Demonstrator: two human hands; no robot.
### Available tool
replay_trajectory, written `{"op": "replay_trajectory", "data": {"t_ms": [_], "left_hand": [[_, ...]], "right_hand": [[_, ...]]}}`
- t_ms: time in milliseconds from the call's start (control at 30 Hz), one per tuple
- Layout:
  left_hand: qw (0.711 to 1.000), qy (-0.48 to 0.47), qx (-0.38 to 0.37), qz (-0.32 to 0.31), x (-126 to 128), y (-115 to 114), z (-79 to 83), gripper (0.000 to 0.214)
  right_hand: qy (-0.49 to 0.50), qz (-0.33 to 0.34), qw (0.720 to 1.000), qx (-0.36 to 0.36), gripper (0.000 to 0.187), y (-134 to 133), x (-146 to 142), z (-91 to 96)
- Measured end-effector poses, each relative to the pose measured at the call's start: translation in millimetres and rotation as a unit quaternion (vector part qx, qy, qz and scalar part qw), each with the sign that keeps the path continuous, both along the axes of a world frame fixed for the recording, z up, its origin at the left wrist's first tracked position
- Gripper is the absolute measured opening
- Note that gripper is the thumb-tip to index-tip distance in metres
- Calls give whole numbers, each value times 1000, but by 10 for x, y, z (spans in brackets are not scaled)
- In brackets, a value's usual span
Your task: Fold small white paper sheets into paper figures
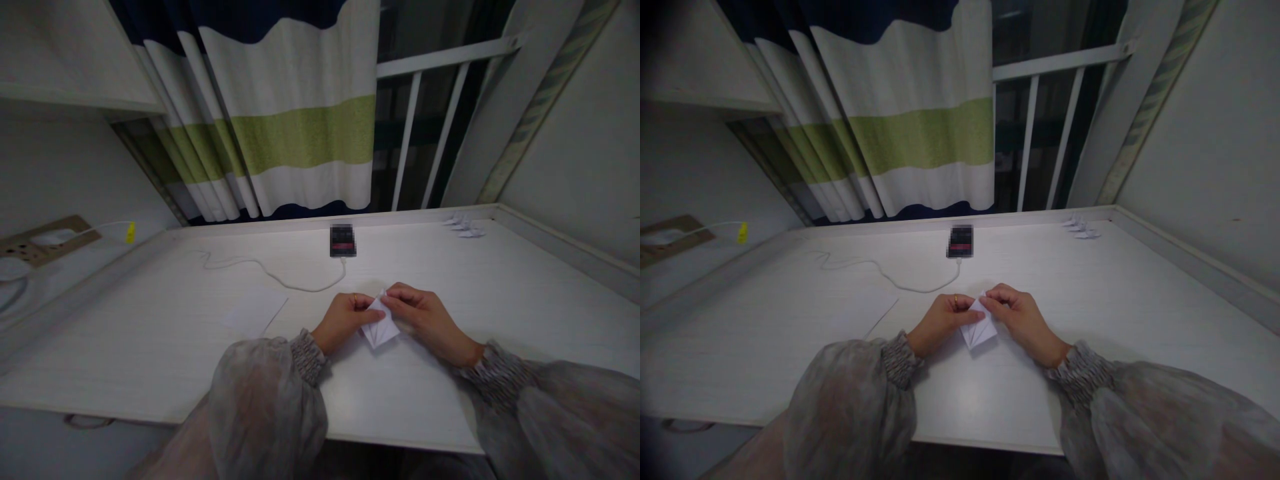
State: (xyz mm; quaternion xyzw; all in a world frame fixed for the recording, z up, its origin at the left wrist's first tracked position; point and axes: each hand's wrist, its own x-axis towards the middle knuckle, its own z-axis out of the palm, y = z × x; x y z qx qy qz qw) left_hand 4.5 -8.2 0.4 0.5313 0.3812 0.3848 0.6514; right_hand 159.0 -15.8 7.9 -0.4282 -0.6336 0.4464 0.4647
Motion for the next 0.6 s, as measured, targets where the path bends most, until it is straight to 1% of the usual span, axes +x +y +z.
{"op": "replay_trajectory", "data": {"t_ms": [267, 467, 600], "left_hand": [[1000, 6, -4, -25, -11, -2, -11, 24], [1000, 19, -10, -22, 1, -29, 16, 22], [999, 24, -16, -23, 3, -28, 16, 20]], "right_hand": [[6, -18, 1000, -9, 27, -41, -14, 26], [-15, -31, 999, 12, 24, -28, -5, 22], [-15, -42, 999, 11, 22, -31, -10, 40]]}}
